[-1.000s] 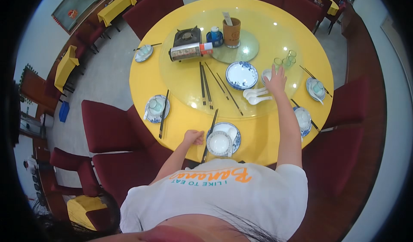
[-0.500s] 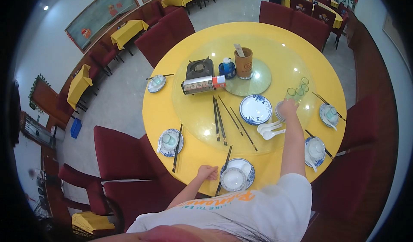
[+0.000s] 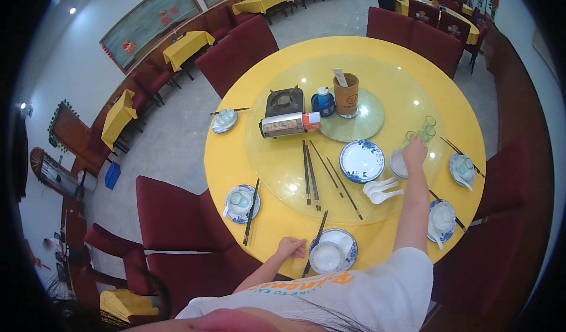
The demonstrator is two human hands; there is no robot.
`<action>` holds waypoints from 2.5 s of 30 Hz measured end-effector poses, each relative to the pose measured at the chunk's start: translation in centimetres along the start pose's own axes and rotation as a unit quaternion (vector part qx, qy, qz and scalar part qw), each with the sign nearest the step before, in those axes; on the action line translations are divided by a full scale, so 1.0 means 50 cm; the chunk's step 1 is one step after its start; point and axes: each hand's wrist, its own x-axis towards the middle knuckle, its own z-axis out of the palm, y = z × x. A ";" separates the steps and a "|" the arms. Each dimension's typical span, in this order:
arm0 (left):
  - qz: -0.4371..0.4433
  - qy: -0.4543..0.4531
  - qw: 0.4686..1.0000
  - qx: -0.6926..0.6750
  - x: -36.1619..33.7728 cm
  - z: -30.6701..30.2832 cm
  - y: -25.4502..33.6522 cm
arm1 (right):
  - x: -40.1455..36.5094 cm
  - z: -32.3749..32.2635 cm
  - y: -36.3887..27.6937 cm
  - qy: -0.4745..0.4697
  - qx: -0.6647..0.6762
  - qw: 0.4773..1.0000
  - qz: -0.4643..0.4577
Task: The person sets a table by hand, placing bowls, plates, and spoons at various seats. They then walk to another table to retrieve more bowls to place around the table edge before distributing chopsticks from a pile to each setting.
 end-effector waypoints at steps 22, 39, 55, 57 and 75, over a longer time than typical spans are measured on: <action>-0.001 -0.001 1.000 -0.007 0.008 0.004 -0.004 | 0.029 0.029 0.068 -0.049 0.041 0.998 -0.024; 0.062 0.018 0.998 -0.001 -0.004 0.004 -0.004 | -0.523 -0.186 -0.131 -0.186 0.486 0.823 -0.229; 0.125 0.034 0.991 0.007 -0.016 0.011 -0.028 | -0.651 -0.196 -0.167 -0.189 0.378 0.821 -0.384; 0.131 0.037 0.991 0.002 -0.018 0.012 -0.031 | -0.655 -0.199 -0.168 -0.186 0.367 0.819 -0.401; 0.186 0.043 0.981 -0.031 0.004 0.014 -0.073 | -0.651 -0.208 -0.164 -0.164 0.354 0.785 -0.482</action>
